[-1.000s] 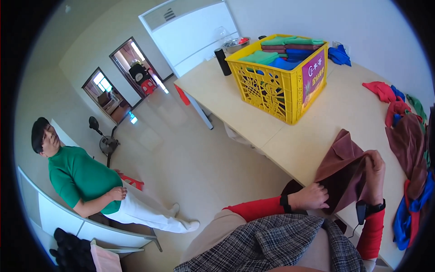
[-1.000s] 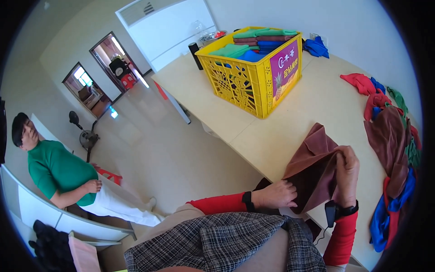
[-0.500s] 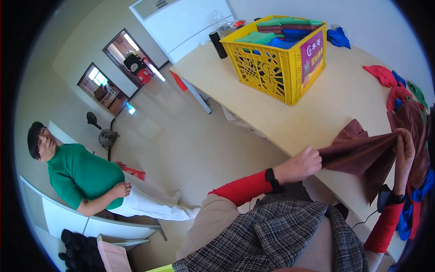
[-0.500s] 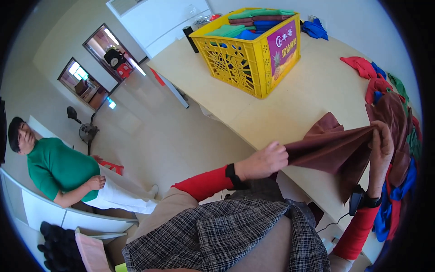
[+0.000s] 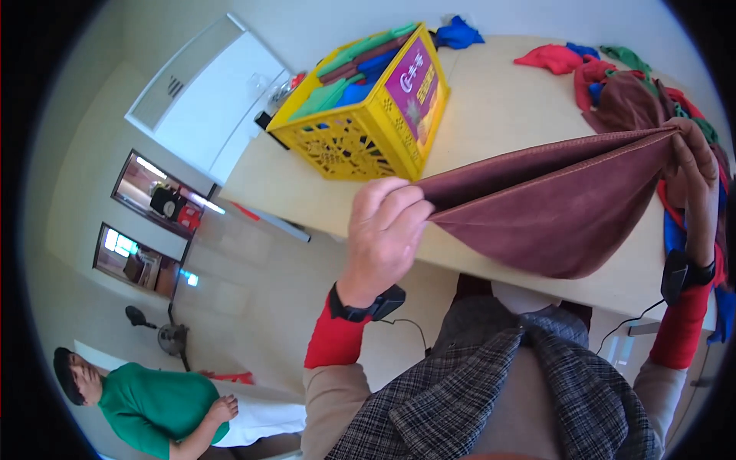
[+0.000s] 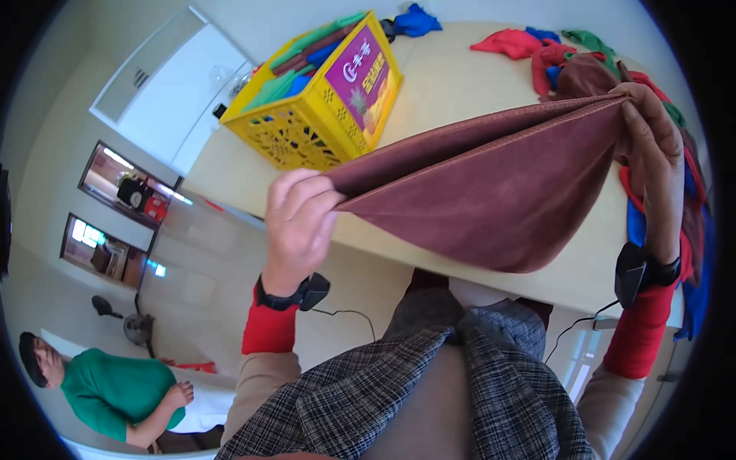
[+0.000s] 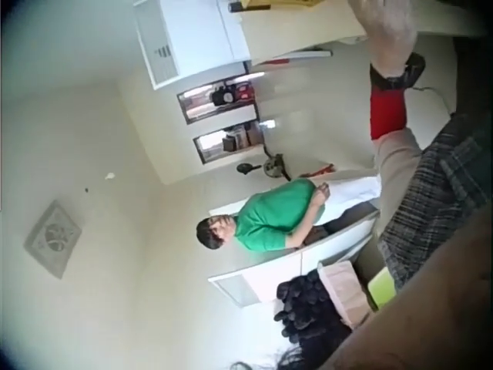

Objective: The person folds a green cloth by hand and places it on a stack, then picks up a blue cloth, folds it, and puts it into a yellow crate. Finally, they pick up a brown cloth, fold it, and place it on the table.

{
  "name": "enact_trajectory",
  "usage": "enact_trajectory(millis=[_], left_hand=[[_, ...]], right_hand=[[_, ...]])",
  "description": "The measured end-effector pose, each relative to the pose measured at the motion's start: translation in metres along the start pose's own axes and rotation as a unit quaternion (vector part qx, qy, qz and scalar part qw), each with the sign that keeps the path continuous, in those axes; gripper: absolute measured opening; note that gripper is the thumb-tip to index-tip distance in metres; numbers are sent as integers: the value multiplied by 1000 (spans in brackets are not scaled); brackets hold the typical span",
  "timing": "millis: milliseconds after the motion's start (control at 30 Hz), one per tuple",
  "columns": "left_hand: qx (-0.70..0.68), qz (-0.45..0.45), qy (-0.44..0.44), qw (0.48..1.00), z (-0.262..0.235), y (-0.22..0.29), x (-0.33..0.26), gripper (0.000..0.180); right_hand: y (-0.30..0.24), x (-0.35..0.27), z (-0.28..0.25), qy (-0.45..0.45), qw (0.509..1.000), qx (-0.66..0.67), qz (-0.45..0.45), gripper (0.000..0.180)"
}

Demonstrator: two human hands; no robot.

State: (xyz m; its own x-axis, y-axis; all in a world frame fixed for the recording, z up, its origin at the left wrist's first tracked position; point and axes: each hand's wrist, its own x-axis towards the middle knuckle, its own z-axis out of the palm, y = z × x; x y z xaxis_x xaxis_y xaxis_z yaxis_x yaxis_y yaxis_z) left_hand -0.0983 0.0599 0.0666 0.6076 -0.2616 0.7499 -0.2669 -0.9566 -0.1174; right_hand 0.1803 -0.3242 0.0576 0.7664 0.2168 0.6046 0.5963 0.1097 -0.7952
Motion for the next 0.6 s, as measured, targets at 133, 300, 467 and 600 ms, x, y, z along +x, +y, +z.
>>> enact_trajectory(millis=[133,300,467,600], left_hand=[[-10,16,11,1000,-17,-3,18,33],[1,-4,0,1000,-26,-4,14,32],[-99,-58,-51,992,-32,-8,14,28],[-224,-125,-66,964,-51,1,15,26]], right_hand=[[-17,-3,-9,21,1000,13,-6,34],[-24,-14,-19,-15,999,-38,7,34],[-42,-26,-11,2,992,-121,-21,33],[-52,-35,-14,-8,996,-94,0,31]])
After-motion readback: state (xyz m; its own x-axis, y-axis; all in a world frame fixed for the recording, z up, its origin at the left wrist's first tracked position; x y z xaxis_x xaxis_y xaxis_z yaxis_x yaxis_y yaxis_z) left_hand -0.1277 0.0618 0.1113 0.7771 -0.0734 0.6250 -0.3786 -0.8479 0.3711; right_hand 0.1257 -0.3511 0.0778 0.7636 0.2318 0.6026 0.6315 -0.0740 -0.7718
